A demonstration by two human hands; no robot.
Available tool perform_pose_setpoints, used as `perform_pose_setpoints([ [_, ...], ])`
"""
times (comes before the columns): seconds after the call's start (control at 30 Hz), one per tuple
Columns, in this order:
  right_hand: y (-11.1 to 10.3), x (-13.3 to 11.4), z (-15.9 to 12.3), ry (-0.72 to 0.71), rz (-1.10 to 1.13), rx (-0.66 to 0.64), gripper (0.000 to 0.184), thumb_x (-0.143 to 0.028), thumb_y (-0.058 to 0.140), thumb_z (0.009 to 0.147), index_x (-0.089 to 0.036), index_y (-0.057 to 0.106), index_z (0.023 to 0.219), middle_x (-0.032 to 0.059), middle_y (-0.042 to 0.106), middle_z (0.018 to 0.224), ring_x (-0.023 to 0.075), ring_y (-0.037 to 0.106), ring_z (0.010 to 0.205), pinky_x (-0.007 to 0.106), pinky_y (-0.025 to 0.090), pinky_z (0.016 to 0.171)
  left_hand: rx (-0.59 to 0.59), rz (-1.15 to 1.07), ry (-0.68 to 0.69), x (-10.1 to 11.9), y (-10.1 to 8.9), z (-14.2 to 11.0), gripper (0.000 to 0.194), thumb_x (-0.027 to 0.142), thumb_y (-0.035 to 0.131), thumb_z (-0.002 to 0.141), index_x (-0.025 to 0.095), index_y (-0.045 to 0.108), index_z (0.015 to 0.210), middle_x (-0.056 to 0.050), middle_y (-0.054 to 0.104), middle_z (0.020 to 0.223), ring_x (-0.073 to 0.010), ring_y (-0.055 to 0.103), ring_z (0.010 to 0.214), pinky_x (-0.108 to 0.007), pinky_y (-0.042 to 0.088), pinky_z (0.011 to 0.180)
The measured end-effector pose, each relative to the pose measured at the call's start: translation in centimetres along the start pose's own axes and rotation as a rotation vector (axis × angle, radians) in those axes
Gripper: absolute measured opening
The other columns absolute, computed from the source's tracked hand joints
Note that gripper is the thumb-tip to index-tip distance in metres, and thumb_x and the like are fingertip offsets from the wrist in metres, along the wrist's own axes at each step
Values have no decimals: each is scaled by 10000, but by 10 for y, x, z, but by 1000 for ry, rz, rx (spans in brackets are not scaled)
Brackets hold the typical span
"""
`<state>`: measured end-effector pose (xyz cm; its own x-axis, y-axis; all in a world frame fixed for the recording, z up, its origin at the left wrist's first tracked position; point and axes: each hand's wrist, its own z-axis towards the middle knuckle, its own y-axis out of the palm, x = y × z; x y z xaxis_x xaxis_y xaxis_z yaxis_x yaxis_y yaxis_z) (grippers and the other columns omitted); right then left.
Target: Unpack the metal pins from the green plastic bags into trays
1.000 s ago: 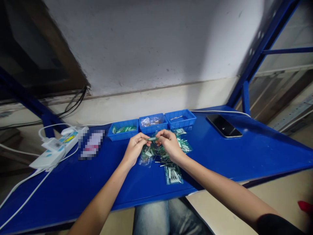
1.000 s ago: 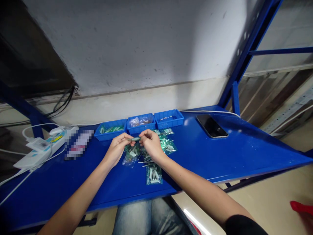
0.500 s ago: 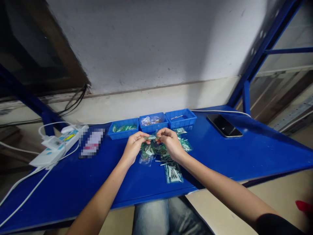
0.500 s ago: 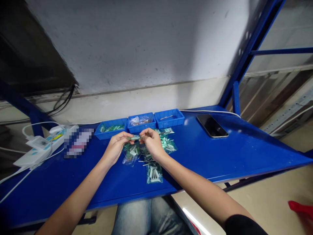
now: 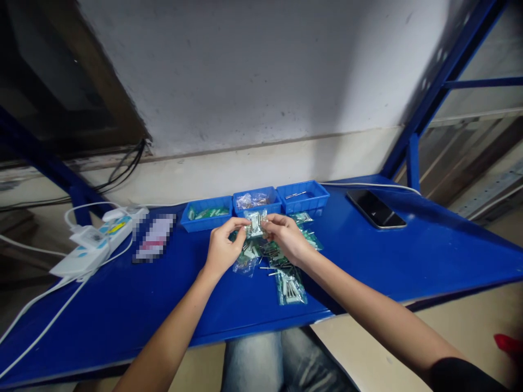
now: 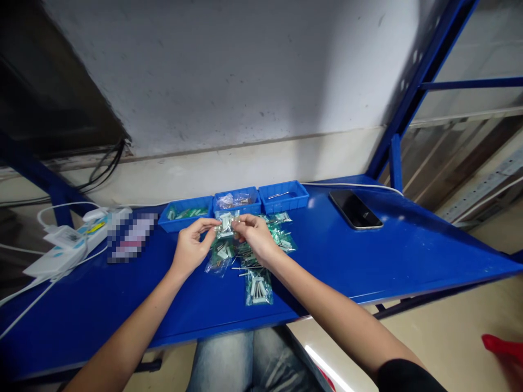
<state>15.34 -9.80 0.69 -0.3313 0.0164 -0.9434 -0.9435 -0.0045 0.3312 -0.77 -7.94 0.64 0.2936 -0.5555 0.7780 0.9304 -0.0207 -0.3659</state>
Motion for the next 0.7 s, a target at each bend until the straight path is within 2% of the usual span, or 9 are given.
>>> perform_pose_setpoints([
  [0.07, 0, 2, 0, -68, -86, 34, 203, -329, 673, 656, -181, 534, 662, -48, 484, 562, 84, 427, 505, 242, 336, 517, 12, -56, -28, -1, 1, 1, 198, 201, 569, 782, 194, 587, 980, -39, 688, 873, -175, 653, 827, -276, 480, 788],
  [0.17, 0, 4, 0, -190, -173, 115, 178, -323, 637, 694, -194, 515, 708, -38, 505, 611, 96, 437, 539, 247, 353, 538, 0, -161, -141, -2, 0, 4, 266, 246, 575, 797, 186, 530, 1052, -25, 677, 803, -159, 655, 736, -276, 485, 748],
  [0.23, 0, 4, -1, -301, -278, 161, 149, -312, 606, 728, -201, 507, 718, -21, 531, 658, 109, 458, 566, 258, 369, 557, -24, -190, -232, -2, -2, 7, 227, 311, 564, 811, 161, 575, 982, -25, 661, 735, -145, 632, 645, -259, 482, 669],
  [0.3, 1, 3, -4, -442, -426, 179, 100, -277, 569, 760, -208, 511, 717, 1, 561, 704, 135, 495, 625, 280, 395, 605, -60, -230, -342, -3, -4, 9, 283, 400, 538, 822, 133, 628, 850, -32, 632, 648, -127, 586, 553, -235, 455, 570],
  [0.37, 1, 2, -8, -589, -584, 151, 55, -216, 534, 775, -216, 527, 720, 22, 589, 757, 172, 531, 730, 317, 414, 697, -112, -316, -451, -2, -5, 10, 378, 470, 519, 819, 118, 642, 755, -41, 611, 592, -115, 547, 499, -225, 425, 512],
  [0.43, 1, 2, -11, -701, -709, 97, 84, -155, 512, 764, -221, 546, 725, 33, 601, 803, 199, 539, 826, 354, 408, 784, -140, -421, -503, -1, -6, 11, 368, 473, 555, 794, 119, 637, 738, -44, 616, 604, -114, 550, 511, -226, 428, 523],
  [0.5, 0, 3, -12, -752, -791, 75, 128, -119, 501, 750, -223, 576, 739, 42, 591, 847, 214, 531, 879, 376, 400, 820, -137, -487, -488, -2, -7, 11, 277, 412, 632, 748, 135, 629, 761, -30, 624, 653, -116, 568, 560, -228, 443, 570],
  [0.6, -2, 5, -9, -741, -830, 130, 166, -124, 502, 750, -220, 635, 772, 64, 542, 924, 229, 504, 950, 388, 391, 837, -82, -469, -403, -5, -9, 12, 202, 311, 690, 700, 166, 620, 822, 7, 609, 682, -117, 575, 617, -229, 448, 624],
  [0.7, -1, 5, -6, -535, -709, 103, 152, -230, 511, 799, -210, 661, 816, 63, 549, 901, 211, 530, 885, 358, 407, 779, -1, -260, -210, -6, -10, 10, 158, 281, 659, 732, 189, 626, 857, 1, 612, 731, -133, 575, 673, -245, 446, 661],
])
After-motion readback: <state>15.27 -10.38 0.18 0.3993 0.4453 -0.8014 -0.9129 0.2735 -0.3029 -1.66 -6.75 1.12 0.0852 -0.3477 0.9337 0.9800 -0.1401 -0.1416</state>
